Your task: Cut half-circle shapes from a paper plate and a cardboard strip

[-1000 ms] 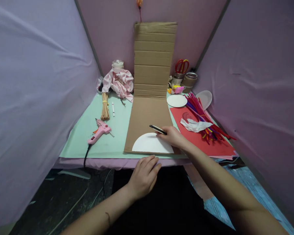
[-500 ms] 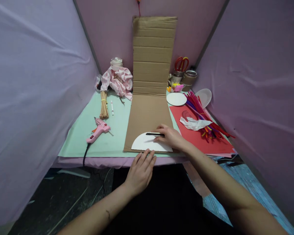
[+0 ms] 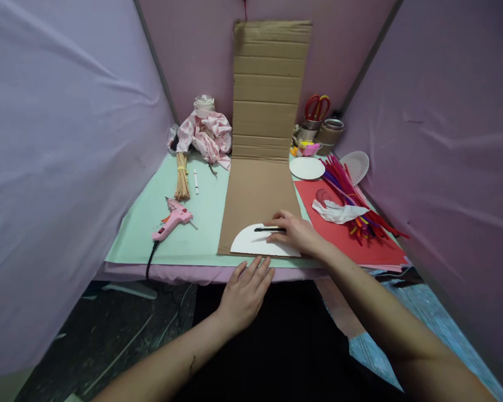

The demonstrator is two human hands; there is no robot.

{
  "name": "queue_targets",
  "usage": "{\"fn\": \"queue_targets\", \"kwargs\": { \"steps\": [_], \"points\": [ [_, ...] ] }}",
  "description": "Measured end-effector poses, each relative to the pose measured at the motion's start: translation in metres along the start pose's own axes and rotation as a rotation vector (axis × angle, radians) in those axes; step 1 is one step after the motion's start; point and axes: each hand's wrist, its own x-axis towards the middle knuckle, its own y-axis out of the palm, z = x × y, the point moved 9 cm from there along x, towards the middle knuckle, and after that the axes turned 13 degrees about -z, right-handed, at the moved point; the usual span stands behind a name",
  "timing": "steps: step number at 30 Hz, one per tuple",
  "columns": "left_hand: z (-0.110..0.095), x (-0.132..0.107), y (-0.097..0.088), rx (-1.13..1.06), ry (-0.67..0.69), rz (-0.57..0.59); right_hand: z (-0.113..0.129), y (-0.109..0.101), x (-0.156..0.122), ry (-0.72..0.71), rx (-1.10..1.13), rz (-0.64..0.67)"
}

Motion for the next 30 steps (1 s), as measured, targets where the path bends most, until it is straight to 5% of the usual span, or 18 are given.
{"fn": "queue_targets", "kwargs": {
  "steps": [6,13,30],
  "points": [
    [-0.001,0.002,0.001,-0.025,-0.024,0.035,-0.003,0.000,0.002,-0.031,0.004,-0.003],
    [0.018,0.013,-0.019,-0.131,-0.152,-0.068,-0.003,-0.001,0.001,-0.028,0.016,-0.001],
    [0.029,0.017,-0.009,-0.094,-0.219,-0.022,-0.004,-0.001,-0.001,-0.040,0.046,0.016]
  ]
}}
